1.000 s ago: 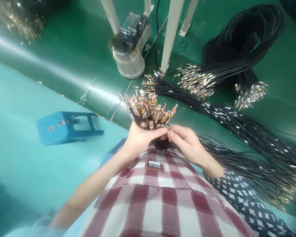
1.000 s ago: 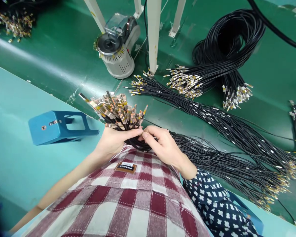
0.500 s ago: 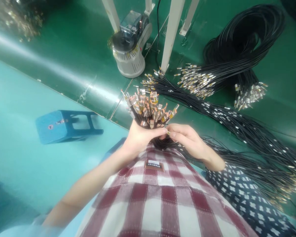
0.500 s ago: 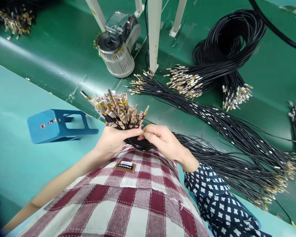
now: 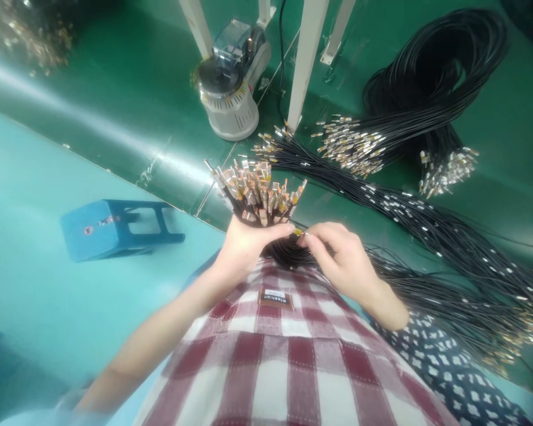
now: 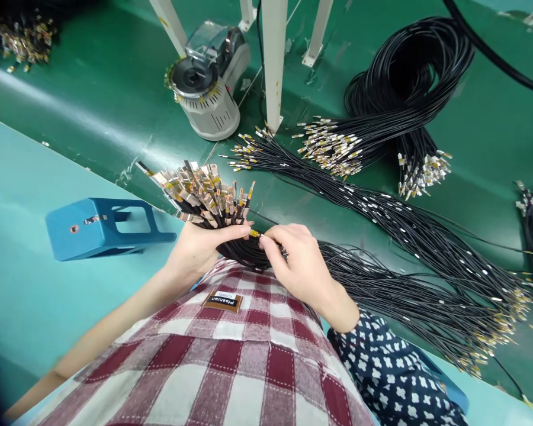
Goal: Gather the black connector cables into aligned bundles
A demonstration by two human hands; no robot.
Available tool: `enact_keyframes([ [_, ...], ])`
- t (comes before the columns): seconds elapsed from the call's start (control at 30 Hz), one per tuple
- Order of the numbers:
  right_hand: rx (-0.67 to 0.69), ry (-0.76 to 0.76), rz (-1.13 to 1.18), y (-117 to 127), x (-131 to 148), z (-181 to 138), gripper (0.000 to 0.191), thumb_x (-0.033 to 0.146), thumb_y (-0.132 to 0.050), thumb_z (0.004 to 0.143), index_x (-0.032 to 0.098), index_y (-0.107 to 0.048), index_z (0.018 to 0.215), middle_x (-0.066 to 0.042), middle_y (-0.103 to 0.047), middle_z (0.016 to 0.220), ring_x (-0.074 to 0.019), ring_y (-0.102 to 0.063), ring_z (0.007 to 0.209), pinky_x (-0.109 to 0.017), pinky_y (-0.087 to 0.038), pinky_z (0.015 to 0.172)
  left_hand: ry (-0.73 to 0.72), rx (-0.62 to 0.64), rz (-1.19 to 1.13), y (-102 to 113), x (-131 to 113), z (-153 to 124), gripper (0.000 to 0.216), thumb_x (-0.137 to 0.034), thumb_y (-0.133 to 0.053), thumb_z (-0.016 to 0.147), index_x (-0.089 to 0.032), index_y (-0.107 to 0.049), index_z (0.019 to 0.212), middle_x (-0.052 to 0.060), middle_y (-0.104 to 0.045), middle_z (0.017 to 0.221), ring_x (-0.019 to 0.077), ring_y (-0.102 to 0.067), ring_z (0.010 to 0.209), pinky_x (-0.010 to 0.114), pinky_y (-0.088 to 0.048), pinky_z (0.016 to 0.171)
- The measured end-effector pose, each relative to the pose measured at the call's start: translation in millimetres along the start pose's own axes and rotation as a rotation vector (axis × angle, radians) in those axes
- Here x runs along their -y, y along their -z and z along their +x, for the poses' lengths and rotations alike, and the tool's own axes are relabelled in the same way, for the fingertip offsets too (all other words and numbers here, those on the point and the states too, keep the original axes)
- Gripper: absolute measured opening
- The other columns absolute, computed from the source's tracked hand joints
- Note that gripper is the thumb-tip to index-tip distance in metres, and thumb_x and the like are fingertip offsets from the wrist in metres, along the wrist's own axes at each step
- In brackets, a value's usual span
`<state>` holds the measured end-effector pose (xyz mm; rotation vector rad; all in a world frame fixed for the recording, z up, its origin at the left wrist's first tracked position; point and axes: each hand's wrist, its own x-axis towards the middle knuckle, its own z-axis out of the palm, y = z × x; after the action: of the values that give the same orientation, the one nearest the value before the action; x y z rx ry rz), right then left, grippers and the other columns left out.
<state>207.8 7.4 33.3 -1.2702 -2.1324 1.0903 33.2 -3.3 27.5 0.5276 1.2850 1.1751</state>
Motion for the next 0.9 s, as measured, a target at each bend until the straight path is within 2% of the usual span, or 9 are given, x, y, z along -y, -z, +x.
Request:
enact_keyframes([
  [0.1,-0.110,-0.005,-0.140,-2.6,7.9,-0.9,0.019,0.026,-0.050,0.092,0.019,-0.063,0.079,-0.005,-0.070,0.078,-0.0198,-0.063,0.075,-0.039,-0.040,0.088,0.007,-0.018,0.018,-0.5,1.2,-3.8,0.026,-0.017,-0.082,0.059,-0.016,-0.070,0.083,0.004,-0.071,0.084,0.0192,-0.066,0.078,0.033,-0.054,0.078],
  [0.17,-0.061,-0.116,0.015,-3.3,11.3,0.7,0.024,0.029,-0.049,0.093,0.019,-0.062,0.076,-0.005,-0.070,0.074,-0.0187,-0.063,0.071,-0.036,-0.044,0.082,0.017,-0.023,0.031,0.0,1.7,-5.8,0.025,-0.018,-0.082,0.060,-0.015,-0.070,0.082,0.005,-0.071,0.085,0.0196,-0.066,0.079,0.034,-0.054,0.078],
  [0.27,0.118,-0.317,0.404,-4.0,14.0,3.3,0.035,0.034,-0.041,0.096,0.019,-0.059,0.071,-0.002,-0.066,0.061,-0.0161,-0.062,0.058,-0.030,-0.047,0.065,0.038,-0.013,0.066,1.3,1.2,-7.5,0.025,-0.021,-0.081,0.062,-0.014,-0.070,0.084,0.006,-0.070,0.085,0.0197,-0.065,0.079,0.035,-0.053,0.078],
  [0.3,0.136,-0.335,0.439,-4.2,14.7,3.5,0.035,0.035,-0.040,0.096,0.019,-0.059,0.071,-0.002,-0.065,0.059,-0.0157,-0.061,0.056,-0.028,-0.047,0.062,0.043,-0.007,0.079,1.7,0.9,-7.8,0.026,-0.022,-0.081,0.063,-0.014,-0.070,0.085,0.006,-0.070,0.086,0.0196,-0.065,0.079,0.035,-0.053,0.078],
  [0.47,-0.006,-0.132,-0.051,-1.1,17.5,4.4,0.030,0.029,-0.047,0.092,0.018,-0.057,0.066,-0.002,-0.062,0.062,-0.0145,-0.055,0.060,-0.028,-0.039,0.067,0.020,0.005,0.120,0.8,-0.6,-7.7,0.027,-0.021,-0.081,0.063,-0.015,-0.070,0.087,0.004,-0.071,0.088,0.0181,-0.065,0.080,0.034,-0.052,0.081],
  [0.57,0.124,-0.166,0.067,2.3,16.2,9.2,0.034,0.029,-0.044,0.094,0.018,-0.055,0.064,0.002,-0.053,0.054,-0.0106,-0.047,0.051,-0.024,-0.034,0.055,0.020,0.023,0.110,-0.9,-1.0,-7.5,0.027,-0.020,-0.080,0.063,-0.015,-0.069,0.087,0.004,-0.071,0.088,0.0172,-0.065,0.080,0.033,-0.052,0.080],
  [0.63,0.153,-0.198,0.142,2.6,13.7,12.6,0.035,0.030,-0.045,0.094,0.018,-0.055,0.063,0.003,-0.051,0.054,-0.0097,-0.045,0.051,-0.022,-0.032,0.052,0.019,0.023,0.098,-1.3,-0.4,-6.9,0.026,-0.019,-0.080,0.063,-0.015,-0.069,0.086,0.003,-0.071,0.087,0.0165,-0.064,0.078,0.032,-0.052,0.079],
  [0.8,0.152,-0.161,0.297,1.4,-1.5,11.0,0.035,0.036,-0.042,0.097,0.017,-0.060,0.072,0.002,-0.055,0.062,-0.0108,-0.049,0.057,-0.023,-0.038,0.058,0.000,0.030,0.048,1.0,1.7,-0.7,0.024,-0.017,-0.081,0.062,-0.015,-0.068,0.082,0.002,-0.069,0.080,0.0157,-0.063,0.074,0.031,-0.052,0.075],
  [0.9,0.164,-0.075,0.327,5.0,-15.1,4.7,0.032,0.035,-0.038,0.099,0.018,-0.062,0.087,-0.002,-0.063,0.077,-0.0140,-0.057,0.072,-0.026,-0.044,0.070,0.032,0.044,-0.022,3.9,-0.6,4.8,0.020,-0.016,-0.080,0.062,-0.014,-0.067,0.077,0.002,-0.067,0.074,0.0150,-0.062,0.068,0.029,-0.052,0.069],
])
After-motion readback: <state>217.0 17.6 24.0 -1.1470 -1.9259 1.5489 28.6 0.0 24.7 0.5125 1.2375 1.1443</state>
